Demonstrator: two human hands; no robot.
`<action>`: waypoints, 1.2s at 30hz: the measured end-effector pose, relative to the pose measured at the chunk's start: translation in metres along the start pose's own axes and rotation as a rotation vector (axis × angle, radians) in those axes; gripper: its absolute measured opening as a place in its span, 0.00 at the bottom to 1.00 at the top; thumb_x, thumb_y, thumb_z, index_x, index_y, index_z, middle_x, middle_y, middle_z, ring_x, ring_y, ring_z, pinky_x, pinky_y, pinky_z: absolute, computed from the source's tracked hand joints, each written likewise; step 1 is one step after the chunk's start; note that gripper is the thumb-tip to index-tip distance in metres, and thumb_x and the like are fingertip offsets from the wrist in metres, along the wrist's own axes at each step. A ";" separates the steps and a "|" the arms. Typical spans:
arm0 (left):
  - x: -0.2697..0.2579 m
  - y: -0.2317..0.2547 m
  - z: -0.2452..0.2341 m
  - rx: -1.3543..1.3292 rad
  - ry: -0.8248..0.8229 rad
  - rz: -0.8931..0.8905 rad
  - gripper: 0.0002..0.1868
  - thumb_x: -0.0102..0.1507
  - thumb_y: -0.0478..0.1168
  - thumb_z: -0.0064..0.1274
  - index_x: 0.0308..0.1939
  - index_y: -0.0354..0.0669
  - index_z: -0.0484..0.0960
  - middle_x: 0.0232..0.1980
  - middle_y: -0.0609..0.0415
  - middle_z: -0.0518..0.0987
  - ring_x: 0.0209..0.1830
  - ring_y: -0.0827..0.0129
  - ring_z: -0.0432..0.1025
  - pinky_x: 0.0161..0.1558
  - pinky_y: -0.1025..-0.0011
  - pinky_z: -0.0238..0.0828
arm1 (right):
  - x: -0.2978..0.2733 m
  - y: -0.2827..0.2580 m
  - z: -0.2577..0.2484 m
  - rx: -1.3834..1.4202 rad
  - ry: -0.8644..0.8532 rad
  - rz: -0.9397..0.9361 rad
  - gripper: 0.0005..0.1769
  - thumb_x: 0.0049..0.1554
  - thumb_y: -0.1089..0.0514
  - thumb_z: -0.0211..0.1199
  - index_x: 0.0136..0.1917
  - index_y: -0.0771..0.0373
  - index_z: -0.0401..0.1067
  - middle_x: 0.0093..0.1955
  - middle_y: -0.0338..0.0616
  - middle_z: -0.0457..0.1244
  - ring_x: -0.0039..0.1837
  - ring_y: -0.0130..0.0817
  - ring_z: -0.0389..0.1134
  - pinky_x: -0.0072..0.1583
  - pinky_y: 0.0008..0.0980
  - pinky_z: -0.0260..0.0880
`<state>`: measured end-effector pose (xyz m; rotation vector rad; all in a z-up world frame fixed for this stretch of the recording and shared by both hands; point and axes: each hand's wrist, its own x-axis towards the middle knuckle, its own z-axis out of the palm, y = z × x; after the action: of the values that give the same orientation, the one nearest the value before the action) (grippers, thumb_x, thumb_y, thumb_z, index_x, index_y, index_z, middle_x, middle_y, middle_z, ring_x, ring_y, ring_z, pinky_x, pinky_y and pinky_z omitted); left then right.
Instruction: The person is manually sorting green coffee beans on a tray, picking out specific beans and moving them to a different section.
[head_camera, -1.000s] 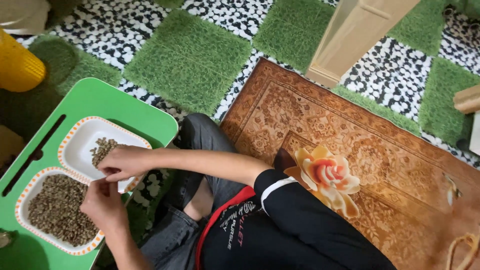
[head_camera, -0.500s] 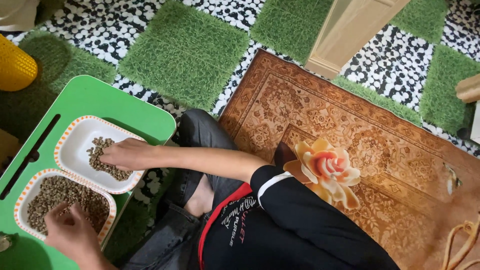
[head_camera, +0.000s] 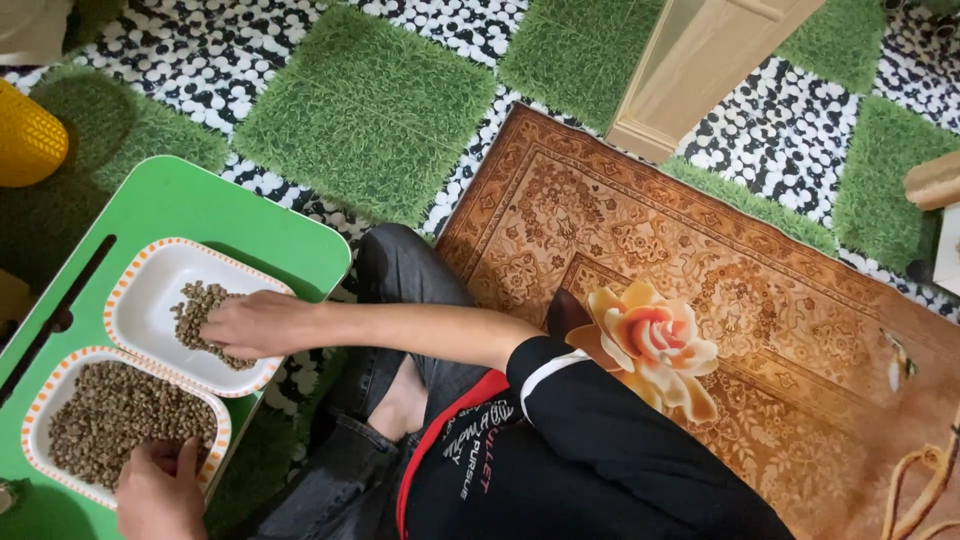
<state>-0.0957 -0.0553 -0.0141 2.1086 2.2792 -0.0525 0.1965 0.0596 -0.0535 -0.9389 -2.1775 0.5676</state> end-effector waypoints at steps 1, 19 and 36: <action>0.002 -0.004 0.005 0.000 0.003 0.004 0.18 0.73 0.51 0.65 0.43 0.39 0.85 0.34 0.51 0.82 0.30 0.55 0.76 0.33 0.59 0.71 | -0.001 -0.005 -0.007 -0.003 0.004 0.001 0.04 0.56 0.62 0.61 0.45 0.63 0.70 0.37 0.43 0.63 0.38 0.33 0.67 0.37 0.26 0.75; -0.015 -0.006 0.001 -0.125 0.244 0.220 0.05 0.70 0.28 0.66 0.48 0.28 0.88 0.45 0.39 0.81 0.36 0.50 0.74 0.41 0.58 0.74 | -0.008 -0.027 -0.017 0.112 0.079 -0.041 0.08 0.54 0.60 0.63 0.46 0.61 0.67 0.41 0.43 0.66 0.43 0.40 0.71 0.46 0.39 0.77; 0.015 -0.079 0.044 -0.180 0.215 0.206 0.05 0.74 0.32 0.65 0.51 0.33 0.84 0.40 0.42 0.82 0.34 0.48 0.74 0.41 0.57 0.71 | 0.006 -0.035 -0.025 0.072 0.060 -0.122 0.09 0.56 0.56 0.60 0.47 0.58 0.64 0.41 0.42 0.62 0.45 0.40 0.68 0.44 0.40 0.73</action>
<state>-0.1758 -0.0487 -0.0592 2.3355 2.0601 0.3877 0.1966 0.0447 -0.0128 -0.7699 -2.1290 0.5490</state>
